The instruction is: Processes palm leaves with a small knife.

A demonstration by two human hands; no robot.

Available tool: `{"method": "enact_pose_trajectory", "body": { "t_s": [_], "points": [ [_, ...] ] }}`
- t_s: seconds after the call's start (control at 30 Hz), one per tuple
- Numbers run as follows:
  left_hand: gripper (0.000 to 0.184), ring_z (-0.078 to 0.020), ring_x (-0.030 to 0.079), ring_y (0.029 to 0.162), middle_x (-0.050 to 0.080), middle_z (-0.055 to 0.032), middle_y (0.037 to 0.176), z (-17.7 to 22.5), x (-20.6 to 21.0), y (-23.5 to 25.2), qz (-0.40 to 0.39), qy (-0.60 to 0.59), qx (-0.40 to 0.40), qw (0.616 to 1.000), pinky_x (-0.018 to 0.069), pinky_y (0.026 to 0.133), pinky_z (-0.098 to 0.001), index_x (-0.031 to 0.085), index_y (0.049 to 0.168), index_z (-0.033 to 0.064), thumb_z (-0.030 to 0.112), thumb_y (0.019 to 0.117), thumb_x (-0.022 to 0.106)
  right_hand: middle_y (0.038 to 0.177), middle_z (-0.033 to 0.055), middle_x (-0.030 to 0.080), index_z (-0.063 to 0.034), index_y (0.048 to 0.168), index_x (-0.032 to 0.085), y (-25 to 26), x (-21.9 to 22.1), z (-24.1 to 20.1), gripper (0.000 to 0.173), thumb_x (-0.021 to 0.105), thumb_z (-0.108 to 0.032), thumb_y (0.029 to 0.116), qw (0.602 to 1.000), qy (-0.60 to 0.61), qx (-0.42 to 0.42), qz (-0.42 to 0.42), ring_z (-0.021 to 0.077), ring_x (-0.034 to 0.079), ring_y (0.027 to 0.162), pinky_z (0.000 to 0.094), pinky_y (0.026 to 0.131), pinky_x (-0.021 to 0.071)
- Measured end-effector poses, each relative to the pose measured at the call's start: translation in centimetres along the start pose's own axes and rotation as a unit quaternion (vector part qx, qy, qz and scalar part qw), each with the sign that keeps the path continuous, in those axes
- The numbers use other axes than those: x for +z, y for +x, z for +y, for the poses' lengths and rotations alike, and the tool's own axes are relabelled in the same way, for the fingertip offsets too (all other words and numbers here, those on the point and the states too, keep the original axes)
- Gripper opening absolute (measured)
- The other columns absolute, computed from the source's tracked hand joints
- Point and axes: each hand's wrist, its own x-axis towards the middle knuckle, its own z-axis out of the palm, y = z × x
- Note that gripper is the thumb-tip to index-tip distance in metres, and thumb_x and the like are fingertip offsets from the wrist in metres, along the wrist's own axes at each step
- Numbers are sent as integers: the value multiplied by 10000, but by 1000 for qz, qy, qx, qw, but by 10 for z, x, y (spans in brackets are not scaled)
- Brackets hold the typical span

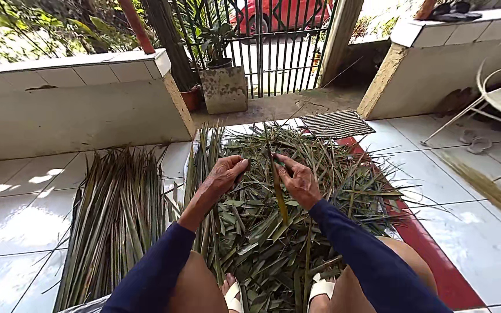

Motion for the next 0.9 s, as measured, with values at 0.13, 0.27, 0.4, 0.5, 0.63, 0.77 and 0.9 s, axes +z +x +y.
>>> {"method": "enact_pose_trajectory", "body": {
  "t_s": [0.13, 0.27, 0.4, 0.5, 0.63, 0.77, 0.9],
  "points": [
    [272, -111, 480, 438, 585, -68, 643, 7, 23, 9, -6, 47, 42, 998, 377, 392, -213, 680, 1062, 64, 269, 1100, 505, 1266, -16, 719, -235, 1407, 654, -5, 5, 4, 384, 568, -359, 1053, 1000, 3, -18, -3, 138, 712, 983, 439, 898, 572],
    [269, -118, 502, 459, 602, -60, 659, 10, 36, 14, -16, 81, 72, 994, 416, 418, -240, 698, 1036, 88, 284, 1093, 524, 1288, -6, 711, -209, 1397, 660, -8, 2, 5, 400, 562, -386, 1053, 1000, -14, -6, -3, 151, 704, 1034, 451, 931, 556],
    [270, -131, 504, 462, 599, -59, 670, 9, 41, 17, -16, 97, 88, 991, 429, 422, -256, 701, 1048, 103, 303, 1091, 525, 1286, -7, 715, -224, 1399, 662, -10, -3, 4, 393, 557, -384, 1056, 999, -42, 6, 16, 169, 696, 1102, 489, 964, 543],
    [274, -135, 518, 490, 596, -51, 675, 9, 41, 17, -13, 120, 104, 987, 437, 450, -269, 700, 1037, 114, 308, 1095, 514, 1286, -5, 715, -232, 1396, 665, -9, -5, 3, 390, 545, -386, 1059, 997, -55, 13, 45, 183, 696, 1108, 509, 946, 544],
    [266, -123, 529, 501, 601, -46, 670, 11, 40, 13, -18, 118, 110, 987, 440, 456, -253, 702, 1045, 106, 281, 1098, 509, 1269, 22, 722, -203, 1391, 668, -4, -10, 5, 382, 560, -361, 1060, 996, -46, 17, 73, 199, 702, 1100, 513, 951, 549],
    [266, -113, 500, 480, 584, -44, 649, 10, 37, 10, -29, 107, 104, 988, 400, 436, -237, 701, 1035, 109, 291, 1095, 516, 1269, 7, 722, -229, 1385, 672, 3, -16, 11, 372, 552, -374, 1064, 995, -31, 11, 97, 193, 708, 1068, 510, 917, 558],
    [261, -103, 501, 486, 594, -32, 653, 8, 32, 6, -37, 116, 99, 988, 402, 448, -230, 705, 1037, 121, 300, 1091, 523, 1291, 36, 711, -205, 1402, 659, 7, -28, 11, 382, 547, -358, 1070, 992, -11, 28, 120, 220, 705, 1063, 518, 911, 546]
  ]
}}
